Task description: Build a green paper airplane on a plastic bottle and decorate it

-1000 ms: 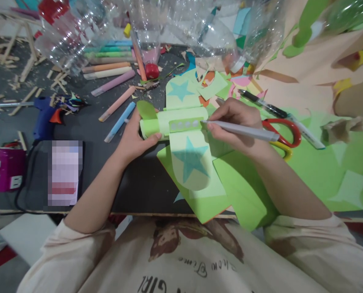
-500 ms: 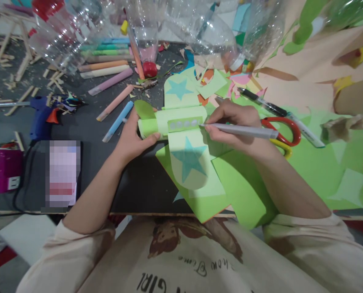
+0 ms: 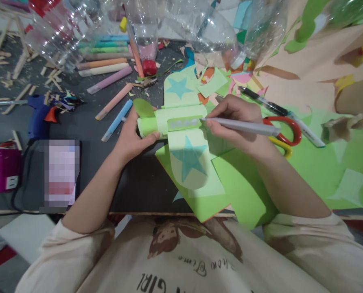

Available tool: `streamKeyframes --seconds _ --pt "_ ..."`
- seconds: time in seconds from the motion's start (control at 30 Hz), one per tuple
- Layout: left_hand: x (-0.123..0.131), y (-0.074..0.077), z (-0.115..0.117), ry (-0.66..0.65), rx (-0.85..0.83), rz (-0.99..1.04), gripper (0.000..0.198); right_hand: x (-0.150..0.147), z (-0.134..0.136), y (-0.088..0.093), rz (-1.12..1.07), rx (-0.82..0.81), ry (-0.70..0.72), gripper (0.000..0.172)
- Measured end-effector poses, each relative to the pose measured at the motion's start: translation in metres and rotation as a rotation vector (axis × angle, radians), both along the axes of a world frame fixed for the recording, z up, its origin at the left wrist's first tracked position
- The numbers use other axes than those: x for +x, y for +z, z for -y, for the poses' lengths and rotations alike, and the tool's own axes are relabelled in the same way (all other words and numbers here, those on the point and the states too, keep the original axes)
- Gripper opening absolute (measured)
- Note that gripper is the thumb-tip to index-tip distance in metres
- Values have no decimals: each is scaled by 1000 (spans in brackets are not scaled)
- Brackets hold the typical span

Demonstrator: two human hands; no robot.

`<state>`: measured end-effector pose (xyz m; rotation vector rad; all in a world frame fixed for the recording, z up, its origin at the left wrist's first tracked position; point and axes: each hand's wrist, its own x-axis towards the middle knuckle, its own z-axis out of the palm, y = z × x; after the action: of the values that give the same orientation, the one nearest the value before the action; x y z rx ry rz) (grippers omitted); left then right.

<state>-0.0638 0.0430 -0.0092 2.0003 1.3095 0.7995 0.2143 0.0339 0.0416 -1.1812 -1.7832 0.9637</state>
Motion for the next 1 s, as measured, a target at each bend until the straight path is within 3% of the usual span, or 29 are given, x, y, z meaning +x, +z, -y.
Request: streamKeyframes --seconds 0.3,0.5,0.87,1.0 --pt "0 -2 -1 1 5 13 50 2 -1 5 45 -1 93 17" --pt "0 0 -1 14 -15 5 53 1 1 -3 -25 -26 -22 14" --pt "1 0 -1 41 -30 27 53 -1 2 5 0 -4 51 19" --pt "1 -1 -1 43 -45 26 52 -2 1 2 -26 2 -16 18"
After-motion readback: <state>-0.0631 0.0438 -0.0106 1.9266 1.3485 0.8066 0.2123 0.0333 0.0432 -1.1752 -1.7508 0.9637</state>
